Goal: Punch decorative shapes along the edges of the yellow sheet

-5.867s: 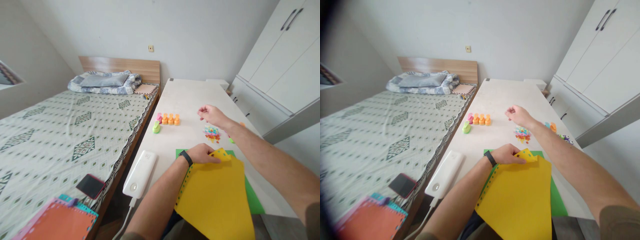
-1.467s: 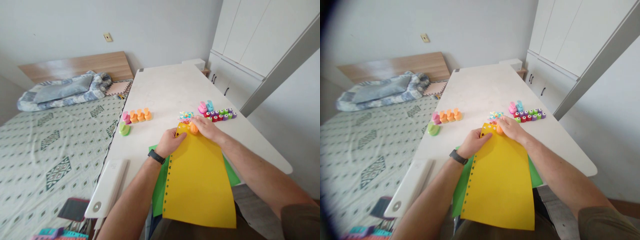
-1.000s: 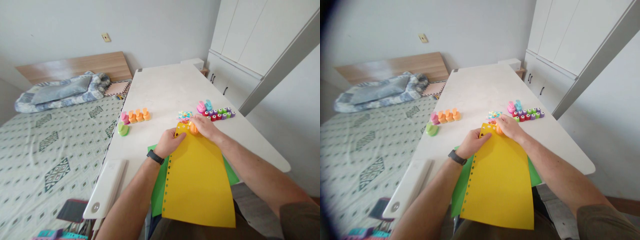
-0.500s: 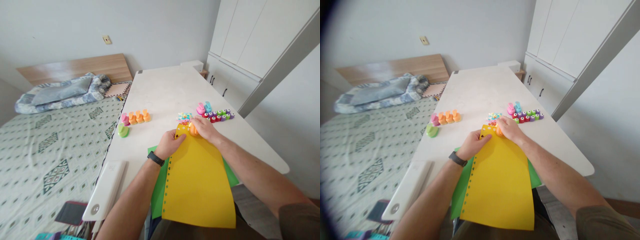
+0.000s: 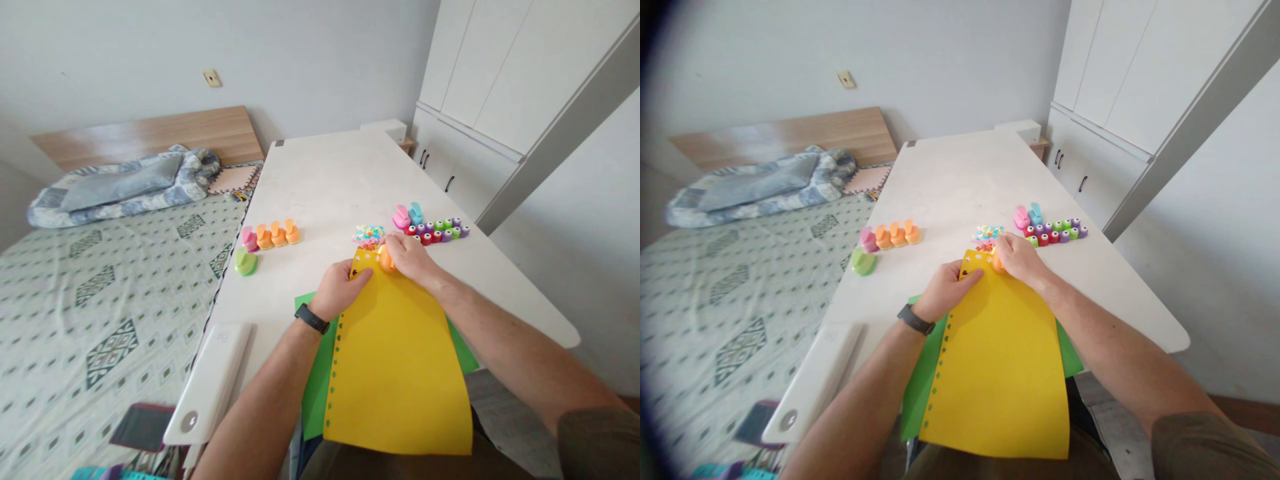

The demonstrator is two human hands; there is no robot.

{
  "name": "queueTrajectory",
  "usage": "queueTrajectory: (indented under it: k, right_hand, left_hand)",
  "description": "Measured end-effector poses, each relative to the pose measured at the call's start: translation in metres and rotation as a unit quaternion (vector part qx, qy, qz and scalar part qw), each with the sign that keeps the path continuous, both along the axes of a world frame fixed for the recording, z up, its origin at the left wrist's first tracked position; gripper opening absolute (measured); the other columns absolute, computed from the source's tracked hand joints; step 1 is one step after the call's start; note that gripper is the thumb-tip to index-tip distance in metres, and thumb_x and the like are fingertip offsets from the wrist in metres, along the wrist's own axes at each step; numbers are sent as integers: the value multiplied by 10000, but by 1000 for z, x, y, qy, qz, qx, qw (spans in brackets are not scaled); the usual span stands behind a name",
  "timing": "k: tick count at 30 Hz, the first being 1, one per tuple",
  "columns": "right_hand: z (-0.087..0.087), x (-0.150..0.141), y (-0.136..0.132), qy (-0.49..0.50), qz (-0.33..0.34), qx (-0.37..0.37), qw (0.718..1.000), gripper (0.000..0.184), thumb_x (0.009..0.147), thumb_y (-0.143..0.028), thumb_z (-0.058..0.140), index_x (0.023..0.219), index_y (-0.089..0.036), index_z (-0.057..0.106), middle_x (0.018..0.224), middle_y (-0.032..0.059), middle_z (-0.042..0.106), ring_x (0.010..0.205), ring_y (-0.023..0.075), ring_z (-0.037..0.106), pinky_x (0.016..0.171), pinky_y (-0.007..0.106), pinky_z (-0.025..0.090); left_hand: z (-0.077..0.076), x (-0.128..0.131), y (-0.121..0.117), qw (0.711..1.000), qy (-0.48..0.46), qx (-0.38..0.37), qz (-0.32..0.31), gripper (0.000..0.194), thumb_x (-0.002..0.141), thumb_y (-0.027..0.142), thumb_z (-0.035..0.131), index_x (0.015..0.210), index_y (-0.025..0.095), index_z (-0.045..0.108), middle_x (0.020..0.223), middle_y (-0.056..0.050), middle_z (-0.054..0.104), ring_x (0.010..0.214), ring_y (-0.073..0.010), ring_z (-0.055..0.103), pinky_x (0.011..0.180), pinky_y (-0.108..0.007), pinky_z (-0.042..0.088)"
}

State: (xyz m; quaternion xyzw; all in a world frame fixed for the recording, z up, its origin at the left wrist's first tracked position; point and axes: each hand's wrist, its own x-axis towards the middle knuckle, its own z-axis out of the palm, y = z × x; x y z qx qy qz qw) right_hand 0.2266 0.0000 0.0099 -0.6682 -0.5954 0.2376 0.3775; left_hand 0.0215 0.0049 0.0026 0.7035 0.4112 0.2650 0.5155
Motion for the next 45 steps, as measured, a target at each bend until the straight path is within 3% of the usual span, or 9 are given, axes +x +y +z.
queueTrajectory:
  k: [7, 16, 21, 30, 45]
  right_hand:
    - [-1, 1, 1, 22, -14, -7, 1000, 346, 938, -377, 397, 691, -222, 583, 844, 29, 723, 828, 214, 637, 725, 312, 418]
    - [-2, 1, 2, 13, -10, -6, 1000, 345, 945, -365, 389, 722, -222, 610, 887, 32, 735, 857, 221, 641, 744, 317, 412]
    - [-2, -1, 2, -2, -15, -10, 1000, 361, 948, -364, 380, 827, -212, 684, 868, 42, 734, 845, 221, 635, 732, 309, 407]
    - [-3, -4, 4, -34, -36, -15, 999, 372, 947, -350, 369, 822, -209, 690, 782, 37, 707, 751, 208, 611, 652, 299, 375]
    - [-4, -4, 9, -54, -40, 3, 998, 376, 954, -308, 357, 762, -207, 665, 832, 58, 728, 810, 214, 626, 707, 300, 390]
  left_hand:
    - [0, 0, 0, 1000, -13, -7, -2, 379, 865, 516, 609, 922, 150, 688, 755, -15, 649, 611, -127, 540, 518, -216, 373]
    - [6, 0, -1, 999, -20, -9, 24, 352, 808, 507, 662, 821, 155, 672, 681, -8, 615, 594, -136, 530, 507, -230, 369]
    - [2, 0, 0, 1000, -18, -6, 13, 371, 834, 512, 633, 855, 145, 675, 693, -8, 595, 596, -125, 503, 510, -223, 345]
    - [-4, -1, 2, 1000, 11, 9, -10, 386, 889, 515, 569, 893, 142, 670, 742, -6, 592, 623, -116, 478, 526, -216, 315]
    - [6, 1, -2, 1000, 13, 1, 23, 351, 817, 500, 638, 786, 150, 640, 668, 3, 586, 602, -127, 505, 526, -223, 354]
